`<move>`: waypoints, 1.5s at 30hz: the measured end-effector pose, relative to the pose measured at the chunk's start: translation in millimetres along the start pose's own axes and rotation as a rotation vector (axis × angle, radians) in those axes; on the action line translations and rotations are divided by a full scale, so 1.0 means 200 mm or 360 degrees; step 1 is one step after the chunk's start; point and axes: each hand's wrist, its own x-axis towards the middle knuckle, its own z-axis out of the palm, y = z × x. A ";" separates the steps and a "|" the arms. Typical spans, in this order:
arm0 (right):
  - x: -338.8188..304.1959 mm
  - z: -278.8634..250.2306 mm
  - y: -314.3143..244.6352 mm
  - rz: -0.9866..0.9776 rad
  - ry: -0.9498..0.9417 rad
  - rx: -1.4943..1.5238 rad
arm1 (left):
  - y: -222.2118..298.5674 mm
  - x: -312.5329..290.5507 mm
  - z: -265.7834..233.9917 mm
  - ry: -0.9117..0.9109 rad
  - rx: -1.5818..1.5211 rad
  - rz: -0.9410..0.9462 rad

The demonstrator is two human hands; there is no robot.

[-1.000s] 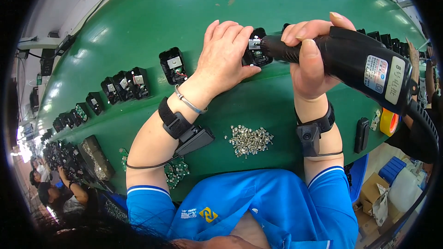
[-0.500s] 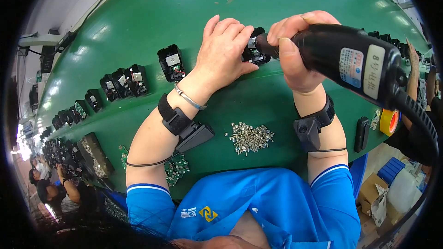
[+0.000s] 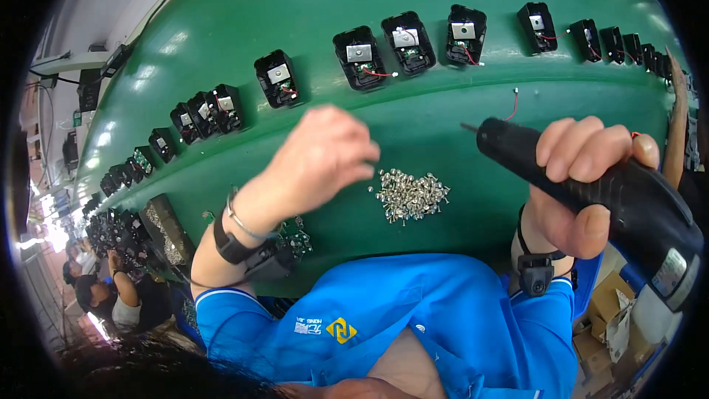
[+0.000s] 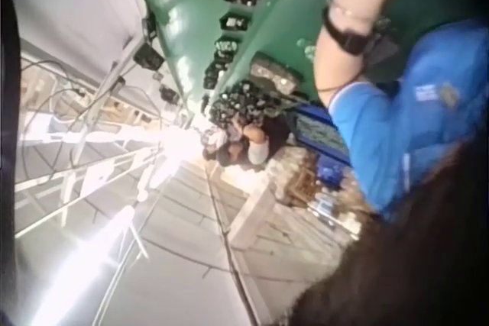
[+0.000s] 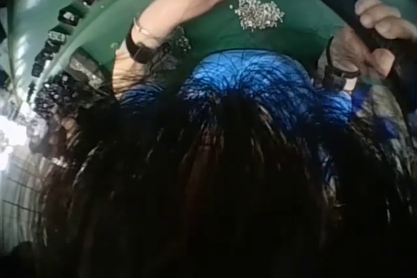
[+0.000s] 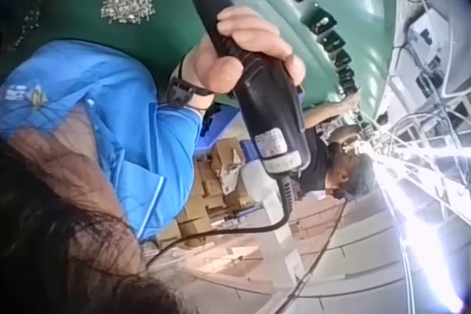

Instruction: The person picks up a circuit board and places it into a black plastic housing, then picks up a screw from a pile and drives it in using a power screwdriver. This process of assembling the components is repeated for several housings on the assembly line.

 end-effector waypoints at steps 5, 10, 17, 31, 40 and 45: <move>-0.11 0.02 -0.01 0.0164 0.0273 0.0060 | 0.03 -0.14 0.14 -0.0133 -0.0110 -0.0126; -0.11 0.03 -0.01 0.0104 0.0272 0.0115 | 0.03 -0.14 0.19 -0.0082 0.0079 0.0024; 0.00 0.00 -0.09 -0.0032 0.0391 0.0399 | 0.18 0.08 0.17 0.0310 -0.2009 -0.0944; 0.04 -0.03 -0.08 -0.0136 0.0478 0.0531 | 0.22 0.30 0.32 0.0383 -0.3120 -0.0699; 0.03 -0.02 -0.08 -0.0168 0.0384 0.0423 | 0.23 0.32 0.32 0.0465 -0.2754 -0.0695; 0.05 -0.04 -0.05 -0.0169 0.0337 0.0389 | 0.20 0.34 0.25 0.0434 -0.1963 -0.0661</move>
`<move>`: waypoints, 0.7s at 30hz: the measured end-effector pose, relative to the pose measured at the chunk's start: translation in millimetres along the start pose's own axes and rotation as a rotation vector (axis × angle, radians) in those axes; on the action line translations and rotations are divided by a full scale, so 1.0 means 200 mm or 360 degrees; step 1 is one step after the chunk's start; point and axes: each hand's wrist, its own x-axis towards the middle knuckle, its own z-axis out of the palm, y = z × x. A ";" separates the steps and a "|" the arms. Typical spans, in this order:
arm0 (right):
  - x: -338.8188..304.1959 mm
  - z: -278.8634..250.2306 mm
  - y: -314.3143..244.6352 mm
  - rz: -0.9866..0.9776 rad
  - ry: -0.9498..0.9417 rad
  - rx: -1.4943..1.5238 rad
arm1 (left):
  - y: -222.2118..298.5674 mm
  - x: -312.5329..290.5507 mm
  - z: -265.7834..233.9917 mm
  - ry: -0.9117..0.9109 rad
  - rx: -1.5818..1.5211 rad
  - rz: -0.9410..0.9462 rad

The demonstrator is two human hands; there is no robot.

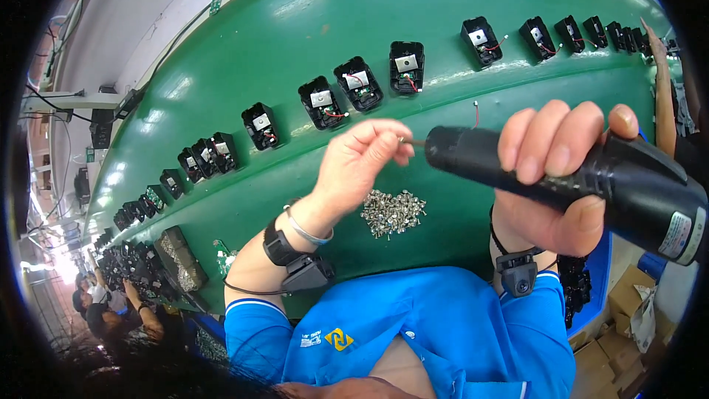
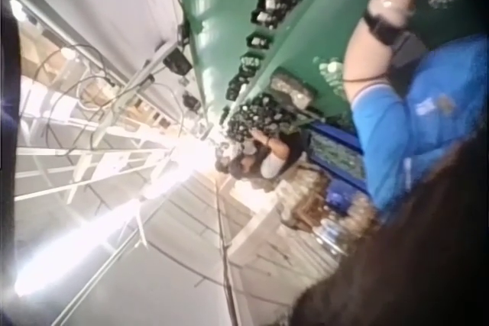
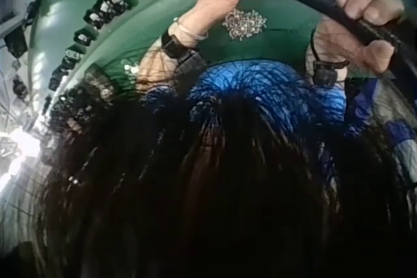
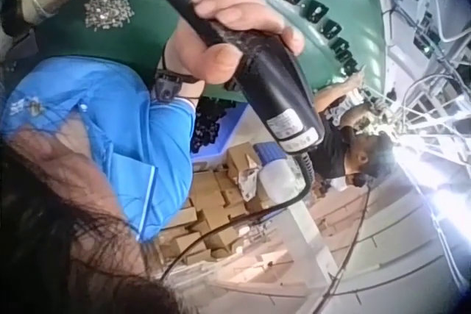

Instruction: The person picks up a circuit board and places it into a black plastic housing, then picks up a screw from a pile and drives it in using a power screwdriver. This process of assembling the components is repeated for several housings on the assembly line.

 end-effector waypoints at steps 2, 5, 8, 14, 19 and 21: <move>0.04 -0.04 0.00 -0.0052 -0.0029 -0.0027 | 0.02 0.07 -0.07 0.0233 0.0497 0.0374; 0.10 -0.12 0.09 -0.0132 -0.0105 -0.0137 | 0.08 0.23 -0.15 0.0284 0.1787 0.0947; 0.12 -0.11 0.28 -0.0149 -0.0045 -0.0230 | 0.08 0.33 -0.20 0.0161 0.2169 0.1030; 0.12 -0.15 0.44 -0.0069 0.0009 -0.0432 | 0.03 0.46 -0.20 0.0016 0.2419 0.1016; 0.11 -0.17 0.47 -0.0063 0.0011 -0.0438 | 0.01 0.49 -0.20 -0.0030 0.2405 0.0960; 0.11 -0.18 0.48 -0.0066 -0.0013 -0.0417 | -0.01 0.49 -0.20 -0.0019 0.2373 0.0970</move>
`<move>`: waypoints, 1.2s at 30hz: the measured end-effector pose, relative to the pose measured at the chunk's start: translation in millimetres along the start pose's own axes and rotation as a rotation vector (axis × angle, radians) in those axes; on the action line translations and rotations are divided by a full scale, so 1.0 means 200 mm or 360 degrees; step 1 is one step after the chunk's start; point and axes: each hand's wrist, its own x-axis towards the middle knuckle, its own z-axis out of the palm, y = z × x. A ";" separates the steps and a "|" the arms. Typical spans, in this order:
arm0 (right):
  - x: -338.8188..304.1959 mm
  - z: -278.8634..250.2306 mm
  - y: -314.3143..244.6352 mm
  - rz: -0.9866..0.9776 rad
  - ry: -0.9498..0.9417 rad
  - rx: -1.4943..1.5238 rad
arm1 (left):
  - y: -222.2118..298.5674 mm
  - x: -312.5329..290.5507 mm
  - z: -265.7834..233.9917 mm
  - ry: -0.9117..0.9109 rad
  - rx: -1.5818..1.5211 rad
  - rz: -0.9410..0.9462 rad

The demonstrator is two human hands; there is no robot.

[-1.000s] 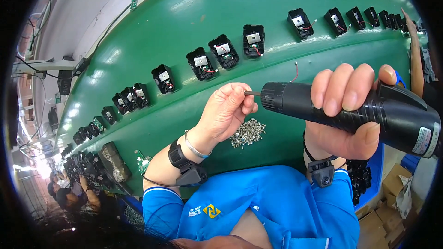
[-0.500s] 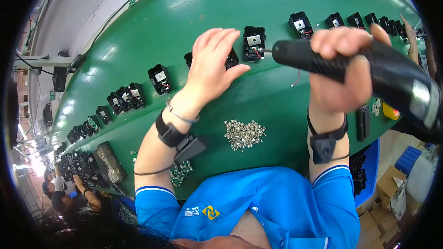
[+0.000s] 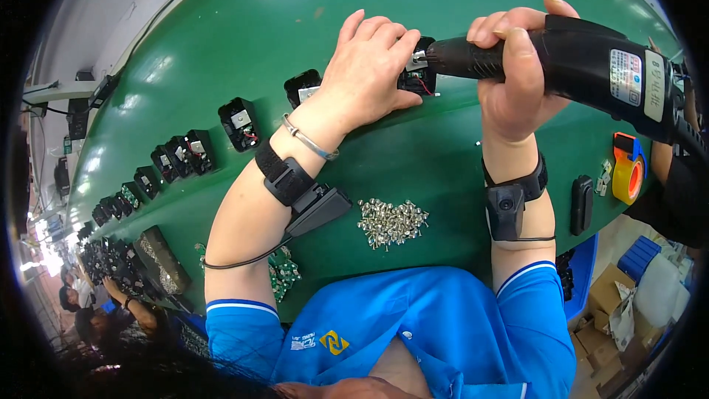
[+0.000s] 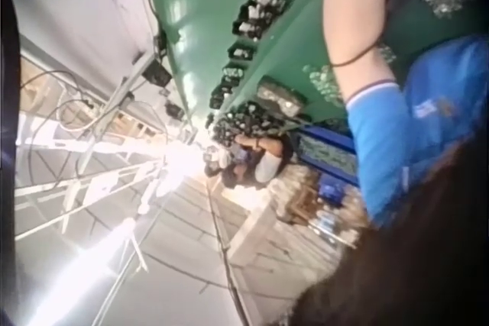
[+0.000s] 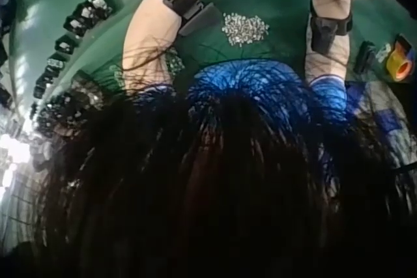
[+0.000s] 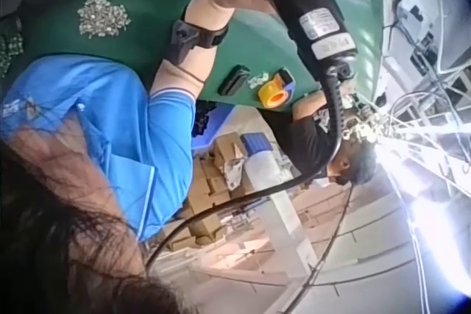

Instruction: The person picks up a circuit board and places it into a black plastic housing, then picks up a screw from a pile and drives it in using a power screwdriver. This process of assembling the components is repeated for several housings on the assembly line.

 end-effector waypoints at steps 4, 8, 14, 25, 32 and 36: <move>0.00 -0.01 0.00 0.0008 0.0010 -0.0082 | 0.01 0.01 0.00 0.0029 -0.0012 0.0016; 0.00 0.00 -0.01 0.0003 0.0005 -0.0077 | 0.02 0.02 0.00 0.0033 -0.0006 0.0014; -0.01 0.00 0.00 0.0005 0.0009 -0.0074 | 0.02 0.01 0.00 0.0035 0.0025 0.0016; -0.01 0.00 0.00 -0.0012 -0.0027 -0.0075 | 0.02 0.01 0.00 0.0038 0.0038 0.0011; -0.02 0.00 0.01 -0.0009 -0.0007 -0.0006 | 0.02 0.01 0.00 0.0014 0.0050 0.0006; -0.03 0.01 0.01 0.0016 -0.0038 -0.0049 | 0.02 0.00 0.00 0.0025 0.0067 0.0008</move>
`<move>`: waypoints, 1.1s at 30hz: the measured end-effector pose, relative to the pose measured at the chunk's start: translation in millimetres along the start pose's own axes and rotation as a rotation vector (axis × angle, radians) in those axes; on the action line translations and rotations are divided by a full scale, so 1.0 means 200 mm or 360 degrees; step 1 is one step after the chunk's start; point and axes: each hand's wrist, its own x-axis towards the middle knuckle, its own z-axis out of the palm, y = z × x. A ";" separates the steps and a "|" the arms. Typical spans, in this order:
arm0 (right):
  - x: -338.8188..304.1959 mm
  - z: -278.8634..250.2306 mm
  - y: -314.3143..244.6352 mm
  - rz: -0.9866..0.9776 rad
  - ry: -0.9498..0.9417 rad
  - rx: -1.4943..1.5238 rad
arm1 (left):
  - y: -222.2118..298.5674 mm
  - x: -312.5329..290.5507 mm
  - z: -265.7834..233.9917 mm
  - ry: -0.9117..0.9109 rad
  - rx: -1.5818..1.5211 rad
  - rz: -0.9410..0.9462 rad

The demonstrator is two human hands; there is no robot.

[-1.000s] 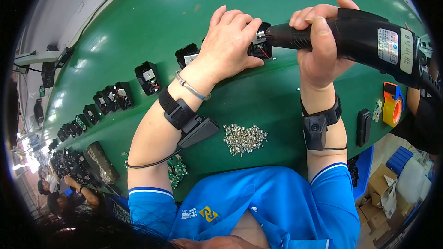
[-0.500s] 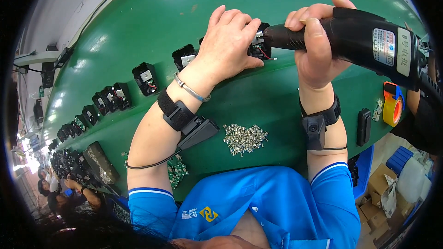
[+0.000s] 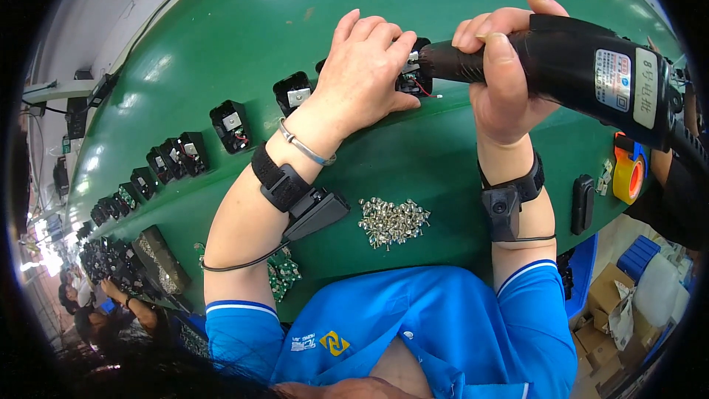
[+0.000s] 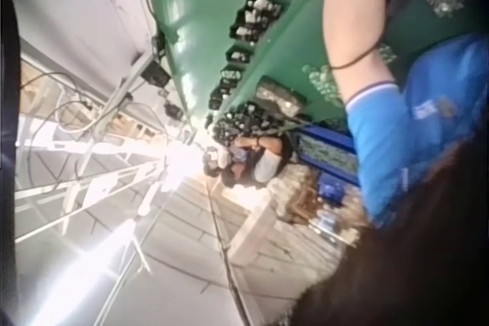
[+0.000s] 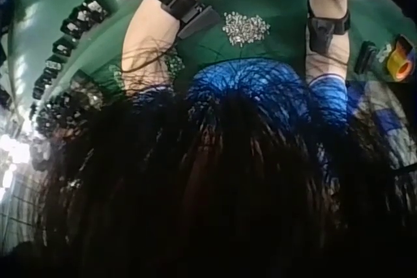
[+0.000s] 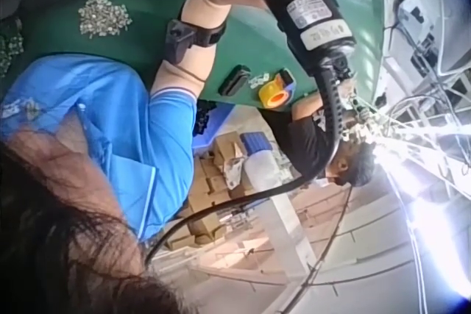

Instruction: The person picks up a circuit board and places it into a black plastic housing, then picks up a screw from a pile and drives it in using a power screwdriver. This process of assembling the components is repeated for several housings on the assembly line.

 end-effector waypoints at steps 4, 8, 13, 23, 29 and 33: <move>-0.01 0.00 0.01 -0.0005 -0.0008 -0.0012 | 0.00 0.00 0.00 -0.0019 0.0004 -0.0009; -0.01 0.00 0.02 0.0018 -0.0023 0.0000 | -0.01 -0.01 0.02 0.0071 0.0064 0.0036; -0.02 0.00 0.04 -0.0018 -0.0082 0.0150 | -0.01 -0.01 0.02 0.0060 0.0080 0.0041; -0.01 0.00 0.01 -0.0053 -0.0144 0.0159 | -0.05 -0.04 0.03 0.0115 -0.0012 0.0015; 0.00 -0.01 -0.04 -0.0027 -0.0025 0.0040 | -0.07 -0.08 0.03 0.0081 -0.0056 -0.0027; 0.00 -0.02 -0.07 -0.0045 0.0004 0.0050 | -0.07 -0.08 0.02 0.0044 -0.0085 -0.0055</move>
